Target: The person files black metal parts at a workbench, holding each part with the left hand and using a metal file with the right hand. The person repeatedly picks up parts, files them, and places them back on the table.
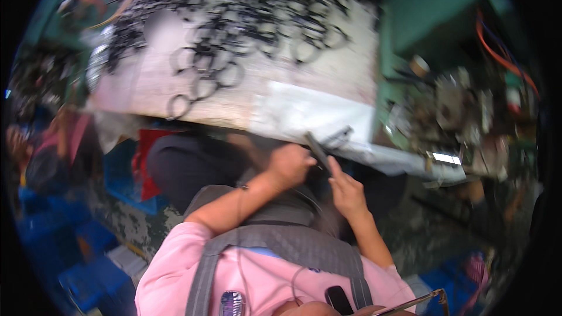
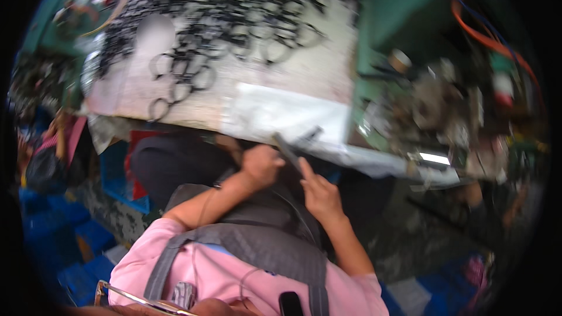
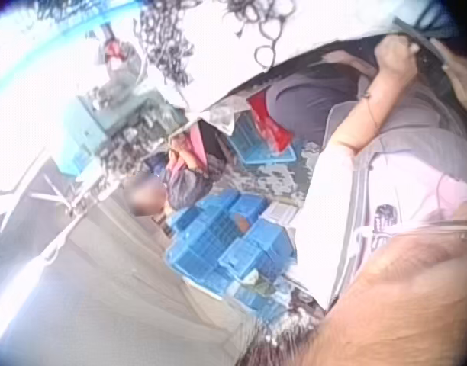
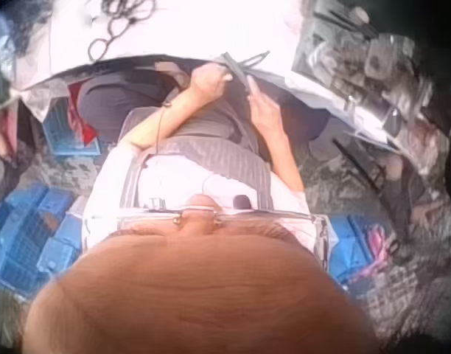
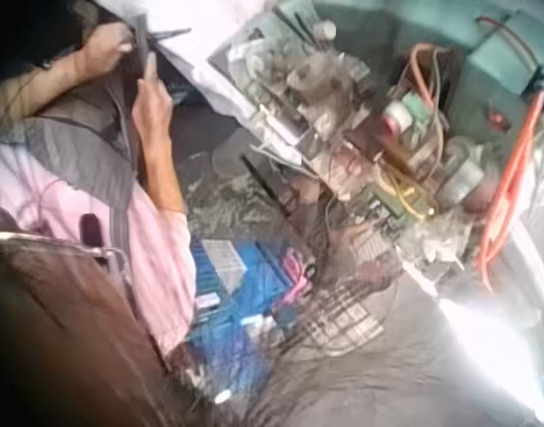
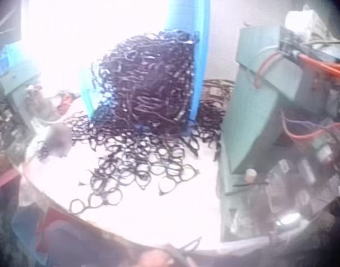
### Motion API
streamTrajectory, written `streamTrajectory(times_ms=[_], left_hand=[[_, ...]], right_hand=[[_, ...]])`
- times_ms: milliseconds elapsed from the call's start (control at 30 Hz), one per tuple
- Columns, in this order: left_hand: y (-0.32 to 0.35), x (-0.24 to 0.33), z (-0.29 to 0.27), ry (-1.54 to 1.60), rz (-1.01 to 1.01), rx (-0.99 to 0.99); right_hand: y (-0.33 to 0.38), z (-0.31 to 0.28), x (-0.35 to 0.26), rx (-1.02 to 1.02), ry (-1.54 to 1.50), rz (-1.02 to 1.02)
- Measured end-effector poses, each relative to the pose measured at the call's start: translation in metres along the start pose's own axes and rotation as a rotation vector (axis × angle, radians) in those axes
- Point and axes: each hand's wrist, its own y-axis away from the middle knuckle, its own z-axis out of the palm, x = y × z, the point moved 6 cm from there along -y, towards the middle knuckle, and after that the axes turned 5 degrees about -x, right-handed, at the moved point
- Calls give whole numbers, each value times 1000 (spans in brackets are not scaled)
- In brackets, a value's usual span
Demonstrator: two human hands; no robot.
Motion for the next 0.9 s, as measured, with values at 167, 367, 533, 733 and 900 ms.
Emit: streamTrajectory(times_ms=[167, 367, 533, 733, 900], left_hand=[[-9, 1, -8, 134, 16, 180], [-15, 5, -14, 142, 9, 184], [-8, 0, -7, 121, 20, 189], [32, -10, 13, -151, 219, 254], [37, -58, 34, 232, -286, -58]], right_hand=[[21, -3, 10, -72, -264, 80], [-20, 1, 1, -42, -107, -57], [-6, -12, 2, -14, -174, -73], [27, -18, -5, 103, -62, -230], [2, 8, -1, 13, -76, -2]])
